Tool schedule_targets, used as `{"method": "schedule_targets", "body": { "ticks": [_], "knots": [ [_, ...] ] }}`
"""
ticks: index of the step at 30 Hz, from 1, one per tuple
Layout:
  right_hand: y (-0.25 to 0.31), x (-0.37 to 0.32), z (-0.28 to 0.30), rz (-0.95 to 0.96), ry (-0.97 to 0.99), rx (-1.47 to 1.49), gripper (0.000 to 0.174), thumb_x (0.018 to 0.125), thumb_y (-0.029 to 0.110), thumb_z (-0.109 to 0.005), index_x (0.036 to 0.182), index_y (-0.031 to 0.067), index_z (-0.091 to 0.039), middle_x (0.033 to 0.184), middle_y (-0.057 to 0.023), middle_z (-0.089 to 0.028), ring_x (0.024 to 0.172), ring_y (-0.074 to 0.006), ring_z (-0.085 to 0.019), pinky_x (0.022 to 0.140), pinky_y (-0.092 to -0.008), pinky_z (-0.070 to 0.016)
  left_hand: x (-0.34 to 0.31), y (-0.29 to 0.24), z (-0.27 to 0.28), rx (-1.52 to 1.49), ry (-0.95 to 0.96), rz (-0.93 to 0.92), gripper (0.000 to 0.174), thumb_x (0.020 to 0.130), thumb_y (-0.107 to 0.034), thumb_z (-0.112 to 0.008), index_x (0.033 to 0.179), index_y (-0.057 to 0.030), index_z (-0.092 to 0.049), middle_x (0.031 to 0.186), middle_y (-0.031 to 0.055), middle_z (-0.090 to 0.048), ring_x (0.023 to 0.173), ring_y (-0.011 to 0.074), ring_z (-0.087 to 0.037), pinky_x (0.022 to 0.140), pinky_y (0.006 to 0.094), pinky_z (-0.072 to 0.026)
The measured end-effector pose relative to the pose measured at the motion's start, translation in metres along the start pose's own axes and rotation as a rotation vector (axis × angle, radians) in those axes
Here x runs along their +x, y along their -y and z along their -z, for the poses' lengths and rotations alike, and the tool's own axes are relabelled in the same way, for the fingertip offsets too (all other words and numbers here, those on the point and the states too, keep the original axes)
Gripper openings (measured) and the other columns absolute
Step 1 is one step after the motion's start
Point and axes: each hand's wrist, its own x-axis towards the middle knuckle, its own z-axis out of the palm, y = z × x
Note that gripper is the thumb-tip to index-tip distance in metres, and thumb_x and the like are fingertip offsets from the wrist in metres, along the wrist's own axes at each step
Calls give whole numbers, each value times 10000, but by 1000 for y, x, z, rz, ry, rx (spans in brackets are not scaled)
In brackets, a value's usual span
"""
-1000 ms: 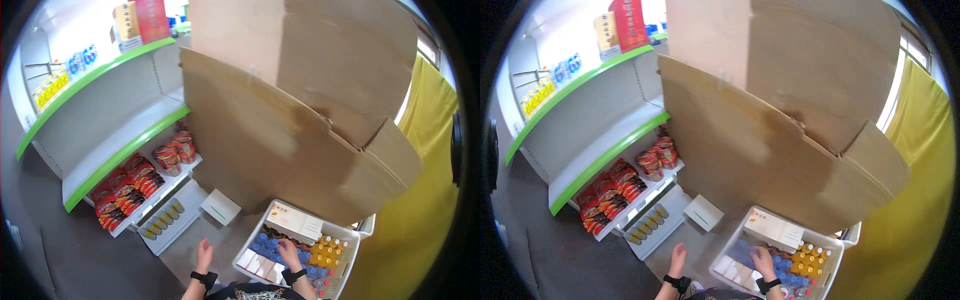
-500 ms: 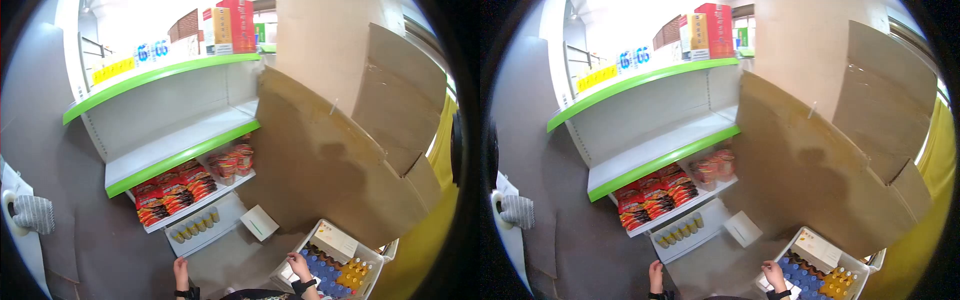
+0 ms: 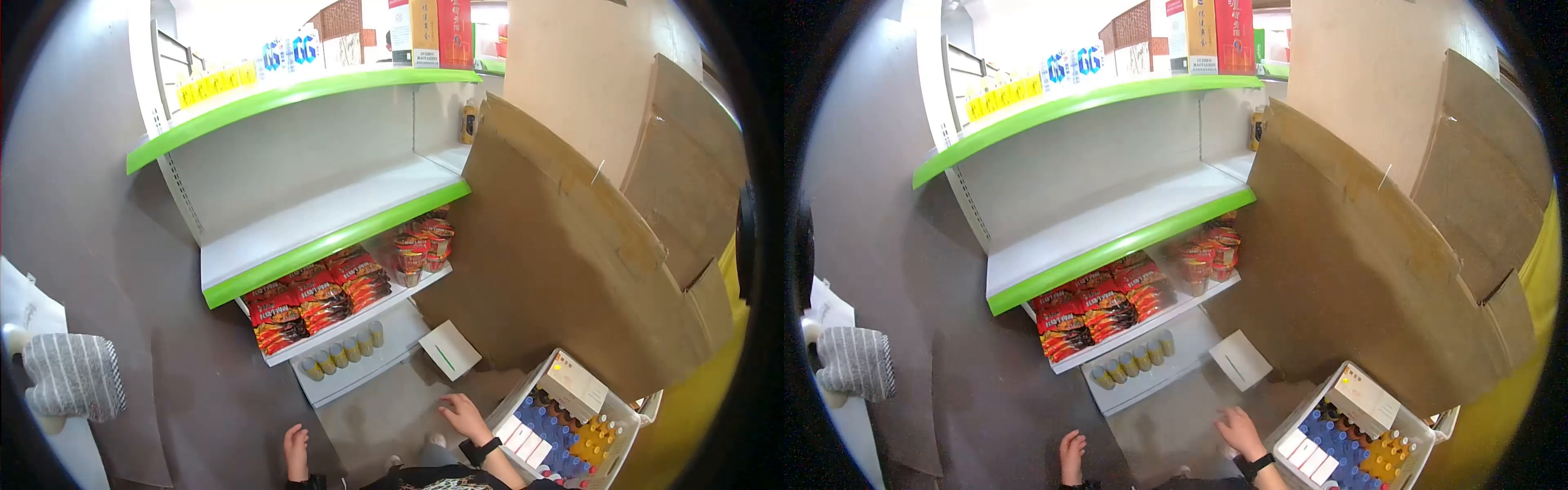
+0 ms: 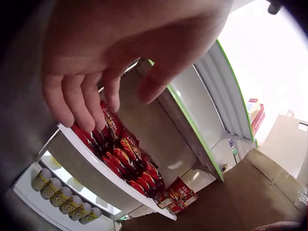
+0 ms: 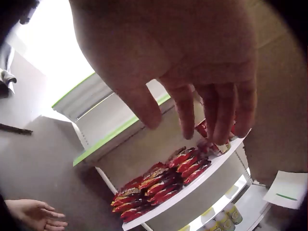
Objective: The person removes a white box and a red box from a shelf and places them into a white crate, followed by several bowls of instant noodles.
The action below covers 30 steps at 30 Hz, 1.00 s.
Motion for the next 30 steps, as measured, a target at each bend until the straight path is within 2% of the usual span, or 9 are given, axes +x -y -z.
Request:
{"method": "schedule_targets", "body": {
  "ticks": [3,5,11,16,19,24,26,28,30],
  "knots": [
    [4,3,5,55,41,-56,333,754,247,-547,1002,25,-567,922,-189,-542,891,-336,-524,772,-377,-426,1,5,-5,6,26,23,272,796,-161,-520,1042,-44,-535,871,25,-576,750,89,-499,649,208,-377],
    [-4,3,9,-138,96,-13,338,752,255,-555,1000,26,-568,948,-190,-546,901,-328,-530,777,-372,-428,4,6,-9,4,34,23,268,804,-162,-508,1045,-45,-533,879,31,-583,752,89,-503,650,207,-378],
    [-31,34,14,-159,103,-65,337,751,254,-560,997,24,-569,984,-200,-538,902,-322,-536,791,-357,-434,27,17,-9,-44,31,-36,263,813,-146,-492,1051,-39,-524,878,39,-590,757,97,-513,661,211,-386],
    [-31,95,12,-69,74,-31,338,750,259,-565,994,24,-570,1000,-201,-529,884,-323,-536,785,-357,-432,52,-3,-28,-58,-27,-111,266,813,-125,-494,1057,-23,-514,890,54,-588,766,108,-516,689,217,-397],
    [-28,135,13,-31,53,8,343,751,268,-569,997,29,-569,1009,-195,-528,878,-317,-536,776,-358,-434,72,-23,-50,97,-39,8,289,848,-202,-477,1101,-65,-505,934,39,-588,796,103,-532,697,231,-404],
    [-27,198,38,-44,75,25,345,755,272,-574,1009,38,-566,1010,-183,-533,863,-302,-546,759,-353,-441,109,-43,-114,-16,134,-229,279,812,-88,-485,1078,-4,-496,928,83,-584,836,129,-526,733,232,-403],
    [-60,229,41,36,12,47,338,750,264,-583,1006,44,-570,980,-180,-547,838,-296,-555,754,-349,-442,117,-74,-144,67,147,-273,307,818,-103,-508,1102,10,-480,950,95,-584,872,139,-531,740,237,-406],
    [-47,255,68,-9,9,103,322,742,241,-586,1000,49,-576,951,-172,-561,840,-289,-555,752,-355,-442,109,-130,-176,56,248,-116,312,833,-95,-511,1123,15,-468,979,96,-582,894,148,-532,773,255,-413],
    [-46,284,93,29,-61,104,312,735,225,-589,992,49,-579,924,-159,-567,825,-278,-557,745,-358,-445,115,-163,-198,5,338,-205,304,845,-71,-499,1137,5,-462,1018,97,-573,927,156,-530,823,270,-408]
  ]
}}
